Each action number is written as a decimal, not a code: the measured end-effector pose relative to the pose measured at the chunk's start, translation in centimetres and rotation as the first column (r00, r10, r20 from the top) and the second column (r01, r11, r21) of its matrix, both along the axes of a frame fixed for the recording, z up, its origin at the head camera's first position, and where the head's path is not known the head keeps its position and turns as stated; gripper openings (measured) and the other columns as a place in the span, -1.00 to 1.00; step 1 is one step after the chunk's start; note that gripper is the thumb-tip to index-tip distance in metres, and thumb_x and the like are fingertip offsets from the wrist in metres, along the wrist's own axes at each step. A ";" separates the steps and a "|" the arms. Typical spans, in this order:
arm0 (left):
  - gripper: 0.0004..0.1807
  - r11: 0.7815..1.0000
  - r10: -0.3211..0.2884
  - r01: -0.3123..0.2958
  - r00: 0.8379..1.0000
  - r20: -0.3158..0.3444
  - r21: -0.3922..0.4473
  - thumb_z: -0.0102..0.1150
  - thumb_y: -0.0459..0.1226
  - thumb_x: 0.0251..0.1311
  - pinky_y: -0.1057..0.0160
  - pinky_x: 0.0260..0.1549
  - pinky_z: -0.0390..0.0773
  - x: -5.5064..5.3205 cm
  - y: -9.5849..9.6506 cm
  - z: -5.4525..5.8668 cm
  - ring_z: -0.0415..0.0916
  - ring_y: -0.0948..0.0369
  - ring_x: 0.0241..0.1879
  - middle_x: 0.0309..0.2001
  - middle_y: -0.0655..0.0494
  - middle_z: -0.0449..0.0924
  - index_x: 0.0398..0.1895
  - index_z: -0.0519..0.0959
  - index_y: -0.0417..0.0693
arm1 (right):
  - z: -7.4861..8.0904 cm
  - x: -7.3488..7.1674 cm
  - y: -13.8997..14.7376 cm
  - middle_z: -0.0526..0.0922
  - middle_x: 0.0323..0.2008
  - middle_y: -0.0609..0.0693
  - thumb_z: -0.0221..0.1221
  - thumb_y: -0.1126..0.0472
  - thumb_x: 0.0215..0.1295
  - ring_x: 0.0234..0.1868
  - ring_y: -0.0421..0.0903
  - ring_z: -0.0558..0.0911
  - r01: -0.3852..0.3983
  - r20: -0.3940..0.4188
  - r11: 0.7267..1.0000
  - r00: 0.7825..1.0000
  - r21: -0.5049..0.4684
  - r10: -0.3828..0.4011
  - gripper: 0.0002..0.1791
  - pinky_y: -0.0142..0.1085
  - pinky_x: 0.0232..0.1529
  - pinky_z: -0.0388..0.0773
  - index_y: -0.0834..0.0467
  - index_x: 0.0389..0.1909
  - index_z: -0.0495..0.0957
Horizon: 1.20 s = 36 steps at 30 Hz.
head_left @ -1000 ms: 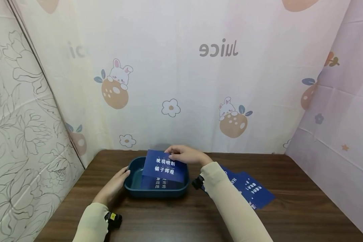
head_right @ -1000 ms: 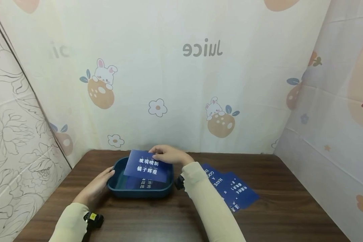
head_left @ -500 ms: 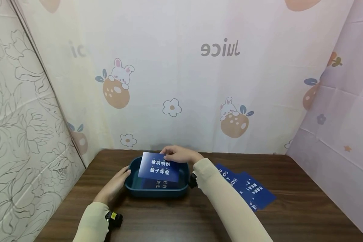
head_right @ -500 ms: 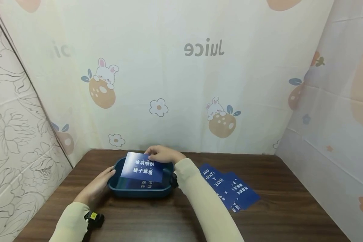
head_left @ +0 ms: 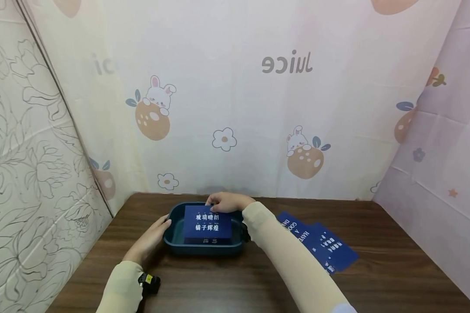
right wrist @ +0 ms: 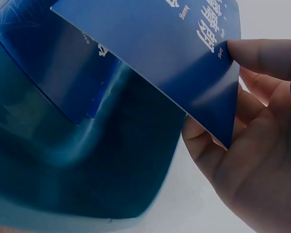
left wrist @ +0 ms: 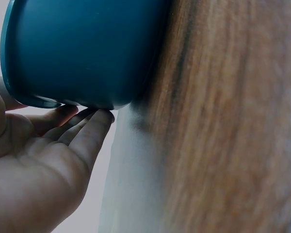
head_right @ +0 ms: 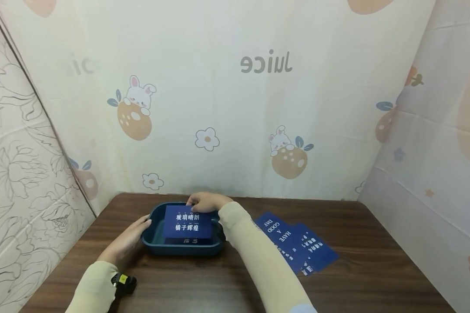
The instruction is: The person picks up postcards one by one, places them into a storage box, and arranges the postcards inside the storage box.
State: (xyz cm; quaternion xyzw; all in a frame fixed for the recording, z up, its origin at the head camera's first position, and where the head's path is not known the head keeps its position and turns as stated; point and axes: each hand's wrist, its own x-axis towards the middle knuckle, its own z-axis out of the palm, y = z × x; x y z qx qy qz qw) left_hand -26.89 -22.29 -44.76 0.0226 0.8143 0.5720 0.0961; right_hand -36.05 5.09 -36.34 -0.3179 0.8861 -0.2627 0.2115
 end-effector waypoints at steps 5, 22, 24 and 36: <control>-0.30 1.000 -0.003 0.003 1.000 0.002 0.012 -0.28 -0.03 0.61 -0.31 0.38 -0.12 0.0 0.0 0.0 -0.29 -0.27 0.52 0.56 -0.35 -0.21 0.58 -0.11 -0.28 | -0.2 0.0 -0.4 0.59 -0.20 -0.04 0.07 0.22 0.51 -0.21 -0.10 0.58 0.014 0.027 1.000 1.000 0.024 -0.015 -0.87 -0.17 -0.08 0.55 0.03 -0.03 0.55; -0.28 1.000 -0.016 0.016 1.000 0.004 0.011 -0.27 -0.04 0.60 -0.31 0.38 -0.14 -0.1 0.0 0.0 -0.30 -0.27 0.52 0.55 -0.37 -0.22 0.57 -0.12 -0.31 | -1.4 0.6 -1.6 0.56 -0.20 -0.10 0.07 0.24 0.48 -0.22 -0.14 0.55 0.029 -0.051 0.987 0.998 0.160 -0.021 -0.86 -0.23 -0.15 0.56 0.01 -0.08 0.57; -0.29 1.000 -0.015 0.015 1.000 0.001 0.011 -0.27 -0.05 0.61 -0.32 0.38 -0.15 -0.1 0.0 0.0 -0.30 -0.28 0.52 0.55 -0.36 -0.21 0.57 -0.11 -0.31 | -1.4 0.6 -1.7 0.55 -0.18 -0.12 0.06 0.23 0.48 -0.21 -0.15 0.54 0.044 -0.083 0.980 0.996 0.193 -0.029 -0.85 -0.23 -0.14 0.55 0.00 -0.08 0.57; -0.30 1.000 0.006 -0.006 1.000 0.008 0.005 -0.27 -0.06 0.60 -0.32 0.37 -0.16 -0.2 0.1 0.0 -0.29 -0.28 0.52 0.55 -0.36 -0.19 0.57 -0.10 -0.31 | -1.5 0.2 -1.8 0.54 -0.17 -0.16 0.08 0.17 0.48 -0.20 -0.15 0.51 0.105 -0.143 0.954 0.988 0.282 -0.066 -0.84 -0.23 -0.14 0.49 -0.02 -0.06 0.61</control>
